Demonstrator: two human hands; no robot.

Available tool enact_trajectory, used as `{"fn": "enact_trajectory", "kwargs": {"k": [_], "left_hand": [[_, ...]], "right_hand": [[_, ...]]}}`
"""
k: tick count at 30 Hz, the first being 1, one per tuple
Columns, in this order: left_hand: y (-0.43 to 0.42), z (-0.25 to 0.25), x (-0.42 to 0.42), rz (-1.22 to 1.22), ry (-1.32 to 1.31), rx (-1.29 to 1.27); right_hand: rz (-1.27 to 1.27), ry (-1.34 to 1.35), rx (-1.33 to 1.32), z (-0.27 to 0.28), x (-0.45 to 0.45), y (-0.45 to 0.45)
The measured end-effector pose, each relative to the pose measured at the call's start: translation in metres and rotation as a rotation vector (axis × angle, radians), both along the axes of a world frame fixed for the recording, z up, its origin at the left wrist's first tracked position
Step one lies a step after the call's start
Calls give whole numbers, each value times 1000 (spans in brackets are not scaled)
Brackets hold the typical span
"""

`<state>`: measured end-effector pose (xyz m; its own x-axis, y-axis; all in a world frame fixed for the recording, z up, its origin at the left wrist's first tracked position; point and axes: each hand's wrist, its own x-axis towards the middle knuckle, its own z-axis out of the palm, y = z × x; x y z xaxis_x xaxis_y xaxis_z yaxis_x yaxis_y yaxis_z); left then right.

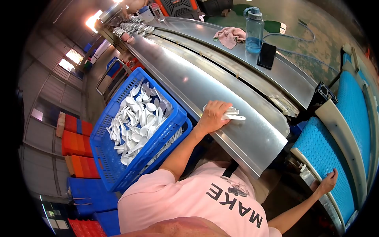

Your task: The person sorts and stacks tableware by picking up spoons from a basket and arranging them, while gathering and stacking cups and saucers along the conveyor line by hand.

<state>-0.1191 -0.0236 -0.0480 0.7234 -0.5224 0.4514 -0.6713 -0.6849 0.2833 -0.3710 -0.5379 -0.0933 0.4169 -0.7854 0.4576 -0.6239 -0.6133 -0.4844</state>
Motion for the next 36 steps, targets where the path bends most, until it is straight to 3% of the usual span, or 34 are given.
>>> {"fn": "enact_trajectory", "kwargs": {"k": [23,28,31,32,36], "left_hand": [[-3,1,1,-18,-43,-59],[-4,-1,2,-25,-49,-61],[-4,0,0,-17,-66,-69],[-3,1,0,-15,-64,-67],[-5,-1,-2,-27,-35,-60]], "right_hand": [[-24,37,63,-3,-1,-8],[106,-36,-11,-11,-5,-23],[221,-268,627,-21,-21,-85],[182,-292,550,-14,-23,-89],[32,99,194,8,-54,-123]]}}
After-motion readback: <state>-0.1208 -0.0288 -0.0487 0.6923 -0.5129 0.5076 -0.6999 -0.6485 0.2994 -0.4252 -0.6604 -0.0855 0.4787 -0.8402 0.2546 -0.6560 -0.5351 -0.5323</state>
